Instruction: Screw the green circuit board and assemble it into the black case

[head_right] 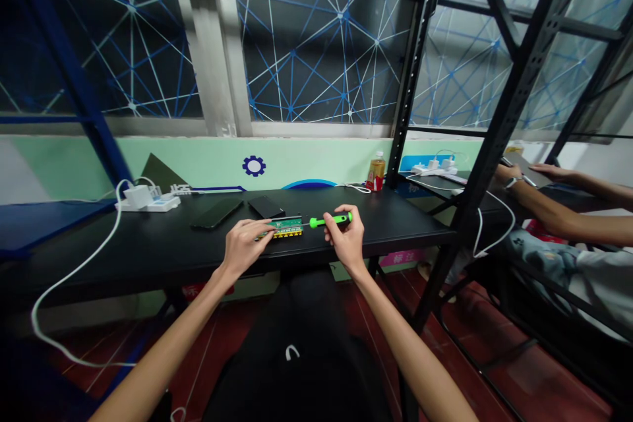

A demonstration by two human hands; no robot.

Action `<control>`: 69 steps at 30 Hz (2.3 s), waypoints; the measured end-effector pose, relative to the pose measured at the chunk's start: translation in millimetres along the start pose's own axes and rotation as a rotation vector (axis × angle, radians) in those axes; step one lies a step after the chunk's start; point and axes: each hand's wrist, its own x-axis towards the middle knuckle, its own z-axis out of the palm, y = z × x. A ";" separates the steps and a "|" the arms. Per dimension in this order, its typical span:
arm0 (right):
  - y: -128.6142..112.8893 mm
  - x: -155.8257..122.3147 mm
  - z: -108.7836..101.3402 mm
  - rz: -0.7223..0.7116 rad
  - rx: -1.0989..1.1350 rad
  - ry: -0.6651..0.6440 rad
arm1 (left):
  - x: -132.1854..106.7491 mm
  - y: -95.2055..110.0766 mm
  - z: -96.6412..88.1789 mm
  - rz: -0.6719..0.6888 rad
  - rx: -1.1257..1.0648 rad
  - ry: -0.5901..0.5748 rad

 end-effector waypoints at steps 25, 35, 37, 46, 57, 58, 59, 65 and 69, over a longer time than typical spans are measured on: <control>-2.1 124.0 35.2 -0.304 -0.719 -0.339 | -14.9 -8.4 20.6 -0.080 0.081 -0.350; 5.2 125.7 33.8 -0.304 -0.740 -0.347 | -13.5 -7.7 20.3 -0.090 0.078 -0.349; 6.6 126.0 34.8 -0.307 -0.727 -0.364 | -13.3 -7.9 20.7 -0.088 0.079 -0.342; 2.7 127.6 40.7 -0.308 -0.693 -0.383 | -13.4 -8.3 20.6 -0.089 0.003 -0.311; -32.0 104.8 50.2 -0.217 -0.500 -0.421 | -4.7 -8.1 11.4 -0.217 0.009 -0.164; -35.1 102.5 52.4 -0.218 -0.497 -0.432 | -5.3 -7.6 12.0 -0.204 0.016 -0.168; -37.8 100.6 54.5 -0.221 -0.492 -0.441 | -6.2 -7.2 12.8 -0.192 0.022 -0.172; -44.6 95.2 61.7 -0.264 -0.496 -0.479 | -11.5 -9.3 17.5 -0.176 0.040 -0.147; -44.0 94.7 62.0 -0.261 -0.502 -0.473 | -12.1 -11.6 18.9 -0.167 0.032 -0.137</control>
